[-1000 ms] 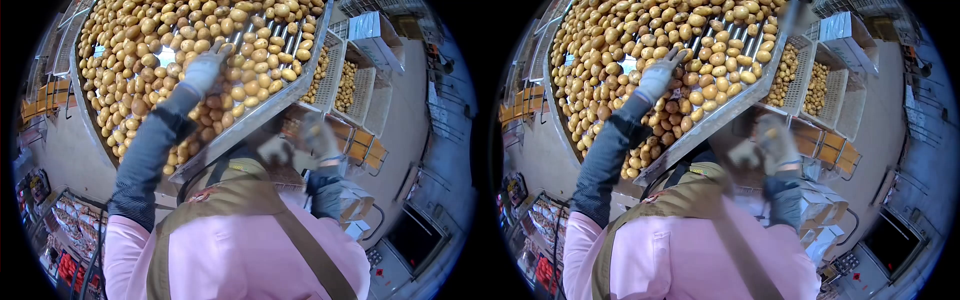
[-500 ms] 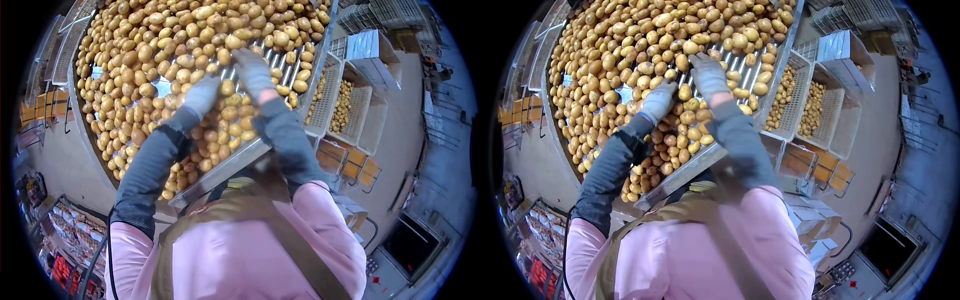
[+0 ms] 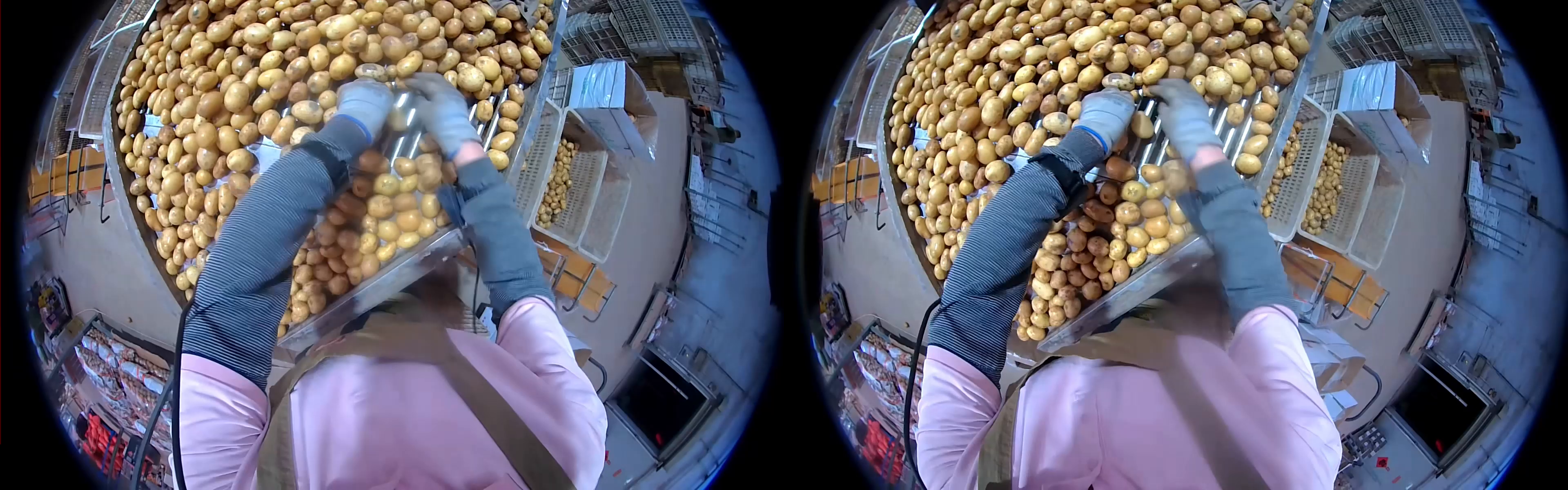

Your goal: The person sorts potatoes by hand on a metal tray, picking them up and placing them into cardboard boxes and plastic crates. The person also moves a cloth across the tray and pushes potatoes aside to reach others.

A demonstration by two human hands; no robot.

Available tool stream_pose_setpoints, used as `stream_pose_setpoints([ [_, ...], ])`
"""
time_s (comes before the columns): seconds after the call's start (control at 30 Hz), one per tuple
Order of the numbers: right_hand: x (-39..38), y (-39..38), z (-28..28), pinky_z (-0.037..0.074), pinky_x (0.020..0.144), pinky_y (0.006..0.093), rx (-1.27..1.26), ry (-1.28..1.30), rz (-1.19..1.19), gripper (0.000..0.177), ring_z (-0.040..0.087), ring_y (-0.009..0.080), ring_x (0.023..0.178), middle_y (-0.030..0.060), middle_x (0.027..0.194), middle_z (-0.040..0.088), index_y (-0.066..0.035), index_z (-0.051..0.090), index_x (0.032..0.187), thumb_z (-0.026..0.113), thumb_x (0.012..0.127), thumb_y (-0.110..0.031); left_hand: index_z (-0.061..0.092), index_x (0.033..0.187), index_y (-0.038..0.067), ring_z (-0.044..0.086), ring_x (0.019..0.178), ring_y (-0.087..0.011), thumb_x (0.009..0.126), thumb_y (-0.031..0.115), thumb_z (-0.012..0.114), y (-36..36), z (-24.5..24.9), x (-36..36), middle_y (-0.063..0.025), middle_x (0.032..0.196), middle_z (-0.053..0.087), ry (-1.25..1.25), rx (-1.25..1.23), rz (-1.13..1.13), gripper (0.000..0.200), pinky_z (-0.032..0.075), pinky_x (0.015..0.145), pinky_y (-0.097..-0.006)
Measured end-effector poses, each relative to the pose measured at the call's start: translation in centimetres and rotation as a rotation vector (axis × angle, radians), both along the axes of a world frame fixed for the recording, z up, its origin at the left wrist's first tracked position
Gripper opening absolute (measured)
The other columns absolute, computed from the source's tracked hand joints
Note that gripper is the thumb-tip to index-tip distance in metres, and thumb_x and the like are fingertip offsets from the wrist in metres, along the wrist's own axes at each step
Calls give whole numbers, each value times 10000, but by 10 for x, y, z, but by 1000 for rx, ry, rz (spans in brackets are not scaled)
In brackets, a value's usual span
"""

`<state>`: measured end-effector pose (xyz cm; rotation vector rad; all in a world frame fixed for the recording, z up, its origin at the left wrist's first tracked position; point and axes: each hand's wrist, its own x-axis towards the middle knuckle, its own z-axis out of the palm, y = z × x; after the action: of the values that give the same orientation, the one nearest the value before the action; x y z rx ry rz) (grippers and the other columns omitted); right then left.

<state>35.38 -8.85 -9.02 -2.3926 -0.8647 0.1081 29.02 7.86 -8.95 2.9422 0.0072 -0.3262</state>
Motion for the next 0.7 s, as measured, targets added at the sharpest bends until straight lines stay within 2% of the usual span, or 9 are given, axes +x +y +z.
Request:
stream_pose_setpoints([
  [0.13,8,38,-10,527,923,427,-463,-214,154,570,629,336,1067,119,1165,658,-192,505,1452,656,904,-232,683,1019,77,716,947,-332,757,122,740,2,8,-7,-186,1044,706,-31,-40,91,272,588,750,-418],
  [0.2,0,46,3,536,883,440,-465,-199,115,517,640,348,1036,133,1125,659,-193,544,1374,683,886,-291,699,1070,61,708,910,-349,798,120,713,11,3,-25,-216,1103,692,-126,-95,99,278,586,764,-402],
  [0.3,-11,69,21,546,850,448,-593,-138,68,425,656,342,1018,157,1098,666,-157,600,1253,691,872,-320,699,1126,45,714,888,-295,885,166,666,12,-5,-68,-176,1079,705,-304,-526,315,272,582,742,-359],
  [0.33,-14,74,25,549,847,454,-648,-102,59,412,657,344,1025,163,1111,663,-148,604,1231,691,870,-324,700,1162,25,710,945,-211,941,196,641,14,-5,-82,-121,1074,710,-156,-992,558,286,573,738,-301],
  [0.43,-21,81,4,553,829,482,-520,12,25,394,656,353,1047,185,1109,666,-132,610,1212,672,869,-316,546,1365,-6,672,1082,-248,960,199,579,12,45,-125,-125,1185,664,-24,-1877,943,455,583,808,-310],
  [0.57,-30,51,-24,543,842,456,-139,-70,-60,271,682,353,940,191,1026,682,-151,636,1123,622,886,-281,428,1458,-16,602,1240,-317,1083,284,378,26,36,-162,-182,1411,539,49,-2540,818,483,587,917,-368],
  [0.6,-37,45,-17,541,826,439,-21,-68,-104,252,680,352,924,194,1016,676,-147,640,1107,632,887,-269,402,1454,-34,579,1275,-322,1096,272,370,33,33,-170,-191,1445,513,112,-2728,548,472,559,992,-386],
  [0.67,-56,28,0,551,819,323,249,95,-174,173,683,209,940,83,1076,692,-103,671,1047,654,895,-184,379,1455,-37,566,1292,-324,1085,216,424,30,38,-180,-188,1452,505,-61,-2299,670,451,550,1007,-379],
  [0.7,-83,27,38,552,701,370,426,383,-281,167,675,242,755,96,931,683,-125,655,1045,663,880,-110,391,1460,-23,558,1302,-324,1082,282,419,26,39,-185,-183,1448,515,-88,-2270,709,486,534,1012,-382],
])
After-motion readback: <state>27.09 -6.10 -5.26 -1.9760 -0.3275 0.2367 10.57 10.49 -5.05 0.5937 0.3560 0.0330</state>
